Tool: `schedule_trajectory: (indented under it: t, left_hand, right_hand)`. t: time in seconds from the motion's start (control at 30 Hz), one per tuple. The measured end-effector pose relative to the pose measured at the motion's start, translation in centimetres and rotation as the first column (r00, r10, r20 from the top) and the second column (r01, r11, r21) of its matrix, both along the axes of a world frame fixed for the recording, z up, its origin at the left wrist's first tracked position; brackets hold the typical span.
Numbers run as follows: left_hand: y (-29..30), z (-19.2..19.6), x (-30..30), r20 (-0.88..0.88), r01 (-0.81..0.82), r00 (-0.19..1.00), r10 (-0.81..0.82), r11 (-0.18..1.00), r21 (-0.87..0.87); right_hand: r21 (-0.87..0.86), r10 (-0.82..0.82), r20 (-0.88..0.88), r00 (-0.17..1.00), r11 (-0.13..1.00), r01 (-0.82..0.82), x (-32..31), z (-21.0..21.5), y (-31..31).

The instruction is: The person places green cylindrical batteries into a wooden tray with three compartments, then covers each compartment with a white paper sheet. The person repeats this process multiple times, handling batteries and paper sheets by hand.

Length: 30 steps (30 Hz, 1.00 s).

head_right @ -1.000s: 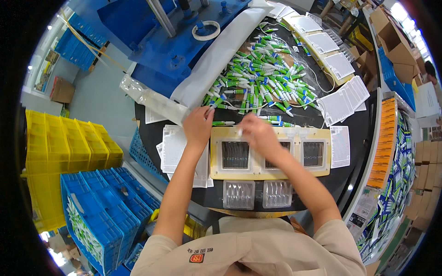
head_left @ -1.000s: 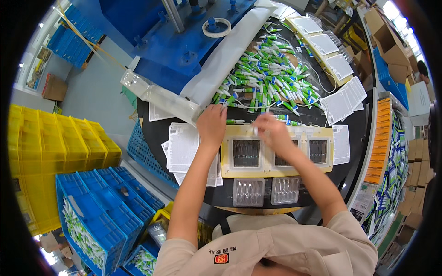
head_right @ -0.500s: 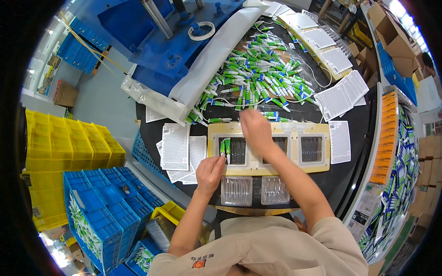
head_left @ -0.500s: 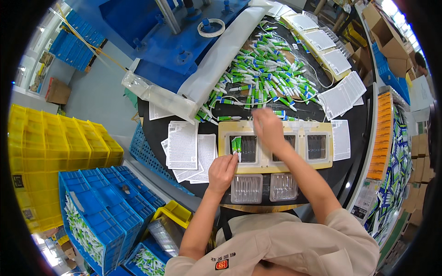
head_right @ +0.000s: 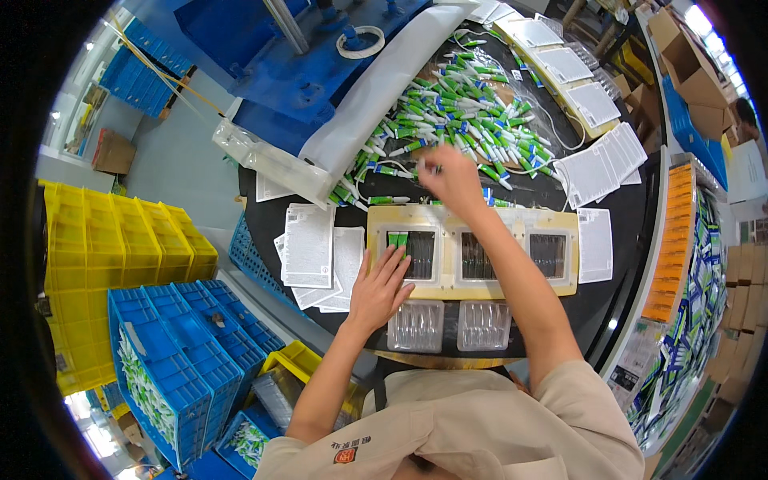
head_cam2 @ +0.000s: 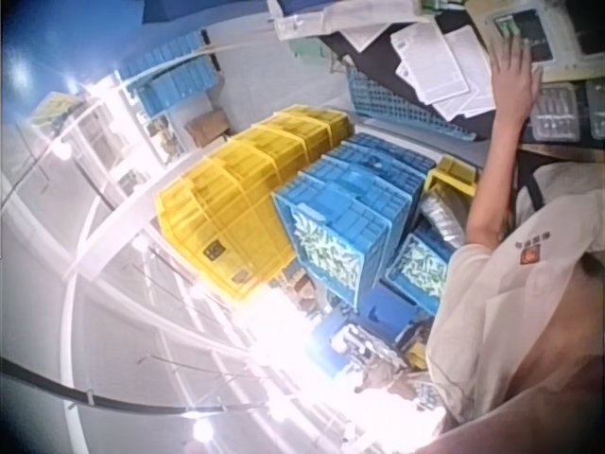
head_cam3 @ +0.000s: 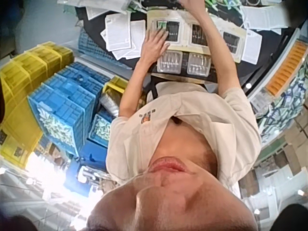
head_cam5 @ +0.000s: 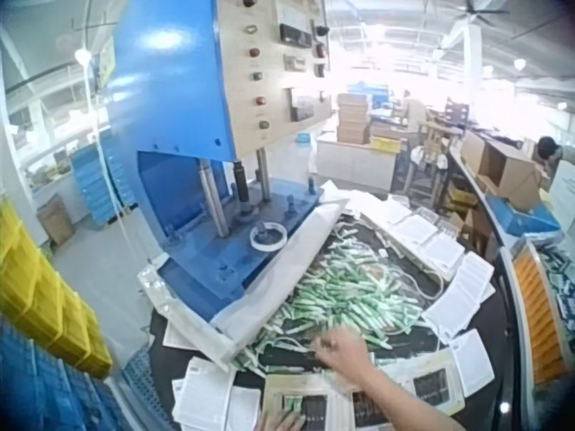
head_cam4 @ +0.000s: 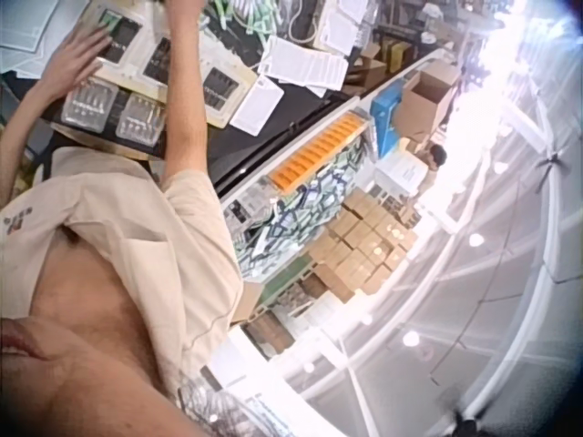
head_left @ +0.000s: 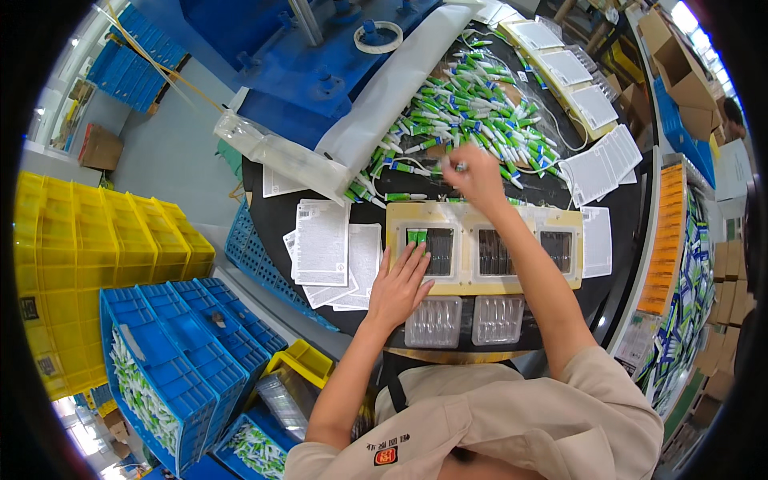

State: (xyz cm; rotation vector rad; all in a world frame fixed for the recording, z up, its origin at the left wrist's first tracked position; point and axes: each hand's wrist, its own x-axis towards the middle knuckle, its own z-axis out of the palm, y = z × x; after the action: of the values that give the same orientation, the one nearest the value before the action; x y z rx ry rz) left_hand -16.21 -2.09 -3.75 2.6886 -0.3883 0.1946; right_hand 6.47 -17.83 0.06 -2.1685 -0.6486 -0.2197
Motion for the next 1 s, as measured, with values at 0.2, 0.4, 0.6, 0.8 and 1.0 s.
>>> schedule_trajectory:
  t: [0.2,0.4,0.6,0.8,1.0]
  left_hand:
    - [0.1,-1.1,0.0,0.021,0.0,1.0,0.001,1.0,-0.018]
    - [0.3,-1.2,0.1,0.008,0.017,1.0,-0.017,0.998,-0.066]
    - [0.3,-0.7,0.1,0.0,0.008,1.0,-0.008,0.99,-0.144]
    - [2.0,0.5,7.3,0.158,-0.144,0.973,0.17,0.976,-0.161]
    - [3.7,-0.5,20.2,0.016,-0.022,1.0,0.019,0.971,0.239]
  right_hand:
    - [-0.511,0.647,0.403,0.647,0.746,-0.428,-11.6,-0.3,-5.7]
    - [-0.533,0.713,0.312,0.628,0.678,-0.506,-11.6,-2.5,-3.7]
    - [-0.207,0.601,0.071,0.796,0.79,-0.577,-11.1,-2.4,-4.4]
    - [-0.116,0.08,0.088,0.993,0.991,-0.07,-1.0,-1.4,-0.4]
    - [-0.641,-0.311,-0.039,0.95,0.737,0.214,6.2,-2.7,1.9]
